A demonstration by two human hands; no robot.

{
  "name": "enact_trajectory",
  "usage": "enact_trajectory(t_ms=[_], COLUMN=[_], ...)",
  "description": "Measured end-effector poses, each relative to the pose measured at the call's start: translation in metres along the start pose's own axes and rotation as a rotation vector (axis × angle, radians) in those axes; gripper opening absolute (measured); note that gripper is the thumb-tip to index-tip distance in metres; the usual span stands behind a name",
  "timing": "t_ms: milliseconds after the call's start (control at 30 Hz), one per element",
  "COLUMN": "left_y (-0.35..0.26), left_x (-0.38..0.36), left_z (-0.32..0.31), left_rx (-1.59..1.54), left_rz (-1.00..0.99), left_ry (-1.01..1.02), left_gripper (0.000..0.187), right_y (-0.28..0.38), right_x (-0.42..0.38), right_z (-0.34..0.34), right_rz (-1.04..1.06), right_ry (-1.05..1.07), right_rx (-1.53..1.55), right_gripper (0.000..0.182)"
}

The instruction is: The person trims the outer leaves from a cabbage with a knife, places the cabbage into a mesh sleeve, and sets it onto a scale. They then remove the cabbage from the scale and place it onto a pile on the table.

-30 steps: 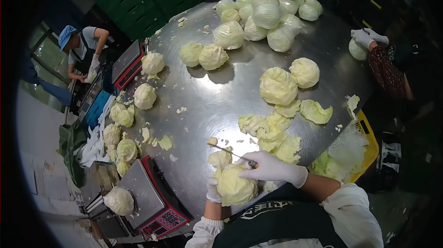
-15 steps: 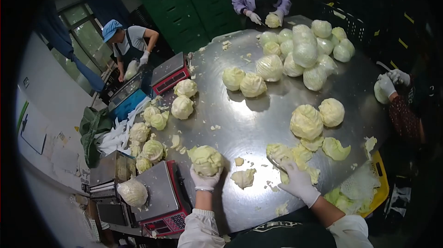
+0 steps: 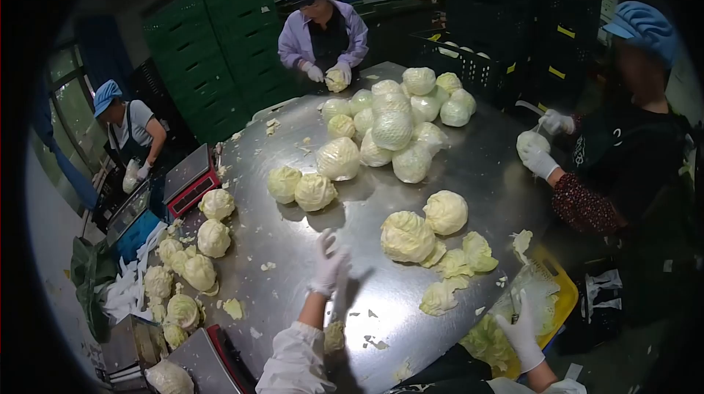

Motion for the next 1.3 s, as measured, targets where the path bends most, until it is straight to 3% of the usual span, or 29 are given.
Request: enact_trajectory(t_ms=[33, 100, 133, 200, 267, 300, 367, 400, 433, 500, 567, 633, 700, 733, 767, 800, 833, 867, 967, 1033, 1100, 1133, 1200, 1233, 1300], left_y=[0.011, 0.03, 0.027, 0.03, 0.039, 0.043, 0.046, 0.046, 0.047, 0.034, 0.045, 0.041, 0.054, 0.071, 0.082, 0.076, 0.075, 0.073, 0.078, 0.062, 0.057, 0.041, -0.021, -0.036, -0.052], left_x=[0.015, 0.038, 0.041, 0.044, 0.05, 0.05, 0.039, 0.032, 0.024, -0.002, -0.03, -0.062, -0.09, -0.099, -0.101, -0.103, -0.106, -0.107, -0.096, -0.114, -0.132, -0.147, -0.175, -0.184, -0.206], left_z=[-0.038, -0.101, -0.123, -0.147, -0.145, -0.14, -0.132, -0.125, -0.123, -0.122, -0.117, -0.107, -0.096, -0.097, -0.099, -0.099, -0.099, -0.097, -0.082, -0.051, -0.013, 0.008, 0.031, 0.035, 0.031], left_rx=[0.184, 0.388, 0.38, 0.655, 0.57, 0.491, 0.516, 0.536, 0.514, 0.581, 0.571, 0.565, 0.544, 0.312, 0.082, 0.087, -0.129, -0.347, -0.62, -0.547, -0.15, -0.144, 0.442, 0.438, 0.948], left_rz=[-0.172, -0.283, -0.294, -0.102, -0.131, -0.159, -0.21, -0.262, -0.33, -0.499, -0.592, -0.631, -0.473, -0.422, -0.372, -0.376, -0.175, 0.024, 0.105, 0.116, -0.027, -0.005, -0.054, -0.02, -0.146], left_ry=[0.11, 0.172, 0.171, 0.148, 0.181, 0.211, 0.188, 0.17, 0.162, 0.178, 0.141, 0.179, 0.197, 0.173, 0.151, 0.132, 0.106, 0.079, -0.068, -0.1, 0.111, 0.116, 0.279, 0.312, 0.402], left_gripper=[0.097, 0.116, 0.116, 0.128, 0.128, 0.128, 0.126, 0.124, 0.123, 0.119, 0.118, 0.119, 0.13, 0.13, 0.13, 0.13, 0.127, 0.125, 0.119, 0.114, 0.11, 0.11, 0.11, 0.11, 0.113], right_y=[0.005, 0.01, 0.016, 0.029, 0.043, 0.055, 0.073, 0.041, 0.049, 0.079, 0.088, 0.105, 0.126, 0.129, 0.146, 0.171, 0.185, 0.175, 0.178, 0.182, 0.173, 0.164, 0.144, 0.157, 0.158], right_x=[-0.005, -0.014, -0.02, -0.033, -0.045, -0.048, -0.048, -0.047, -0.041, -0.018, 0.018, 0.064, 0.105, 0.126, 0.128, 0.13, 0.128, 0.124, 0.094, 0.057, 0.01, -0.007, -0.048, -0.057, -0.059], right_z=[-0.003, -0.019, -0.025, -0.03, -0.033, -0.03, -0.035, -0.064, -0.074, -0.077, -0.088, -0.094, -0.107, -0.128, -0.127, -0.125, -0.128, -0.151, -0.168, -0.16, -0.158, -0.167, -0.182, -0.166, -0.163], right_rz=[0.002, -0.161, -0.201, -0.242, -0.194, -0.195, -0.643, -0.343, -0.312, -0.34, -0.242, 0.061, 0.199, 0.355, 0.372, 0.195, 0.014, -0.017, 0.201, 0.02, -0.275, -0.299, -0.35, -0.487, -0.412], right_ry=[-0.011, 0.169, 0.254, 0.34, 0.372, 0.374, 0.611, 0.529, 0.564, 0.436, 0.467, 0.253, 0.164, 0.1, 0.116, 0.361, 0.601, 0.68, 0.603, 0.757, 0.93, 0.932, 1.119, 1.19, 1.183], right_rx=[-0.009, 0.233, 0.251, 0.268, 0.256, 0.264, 0.533, 0.566, 0.574, 0.936, 0.879, 0.459, 0.437, 0.522, 0.531, 0.518, 0.49, 0.55, 0.569, 0.659, 0.846, 0.85, 0.857, 0.882, 0.671], right_gripper=[0.089, 0.076, 0.068, 0.06, 0.038, 0.038, 0.037, 0.037, 0.037, 0.034, 0.04, 0.032, 0.026, 0.031, 0.031, 0.033, 0.035, 0.034, 0.044, 0.039, 0.032, 0.032, 0.026, 0.027, 0.026])
Point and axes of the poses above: each hand's wrist, its own x-axis towards the middle knuckle, its own z-axis out of the back of the hand, y = z × x, the point moved 3 cm from there along x, towards the middle knuckle, and after that the axes turned 4 degrees about -z, right-handed, at the moved point
